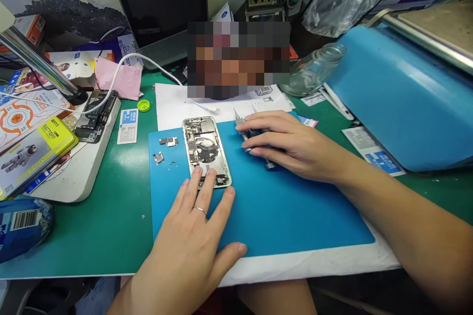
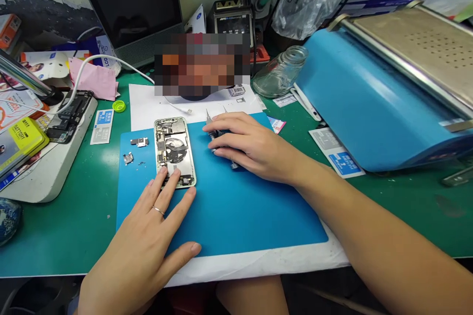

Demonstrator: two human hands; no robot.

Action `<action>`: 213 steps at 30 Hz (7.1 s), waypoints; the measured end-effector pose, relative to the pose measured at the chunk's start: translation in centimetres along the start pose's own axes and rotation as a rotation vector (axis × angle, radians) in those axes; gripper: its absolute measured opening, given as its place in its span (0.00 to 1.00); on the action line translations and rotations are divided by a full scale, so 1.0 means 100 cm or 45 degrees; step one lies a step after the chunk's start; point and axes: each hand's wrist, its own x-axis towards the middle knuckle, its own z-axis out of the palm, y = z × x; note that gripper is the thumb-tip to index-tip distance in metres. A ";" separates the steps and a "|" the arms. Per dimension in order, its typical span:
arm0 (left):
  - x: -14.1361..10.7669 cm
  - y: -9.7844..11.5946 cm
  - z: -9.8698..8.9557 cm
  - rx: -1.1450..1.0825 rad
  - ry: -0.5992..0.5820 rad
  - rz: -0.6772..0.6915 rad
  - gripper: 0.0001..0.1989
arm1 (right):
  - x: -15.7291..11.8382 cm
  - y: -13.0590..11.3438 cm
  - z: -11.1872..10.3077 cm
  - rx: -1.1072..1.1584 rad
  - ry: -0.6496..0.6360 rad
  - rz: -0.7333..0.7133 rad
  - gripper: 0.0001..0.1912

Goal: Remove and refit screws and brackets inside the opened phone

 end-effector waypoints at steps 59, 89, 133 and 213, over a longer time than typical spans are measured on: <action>0.063 -0.107 -0.061 0.383 0.005 -0.168 0.16 | -0.001 -0.015 -0.003 1.385 0.471 0.572 0.16; 0.066 -0.053 -0.036 0.063 -0.056 0.151 0.11 | 0.001 -0.018 -0.006 1.236 0.633 0.554 0.17; 0.062 -0.048 -0.018 0.158 0.081 0.300 0.17 | 0.000 -0.016 -0.005 1.182 0.606 0.559 0.15; 0.065 -0.061 -0.009 -0.278 0.125 0.125 0.08 | 0.013 -0.061 0.021 -0.025 -0.191 -0.035 0.10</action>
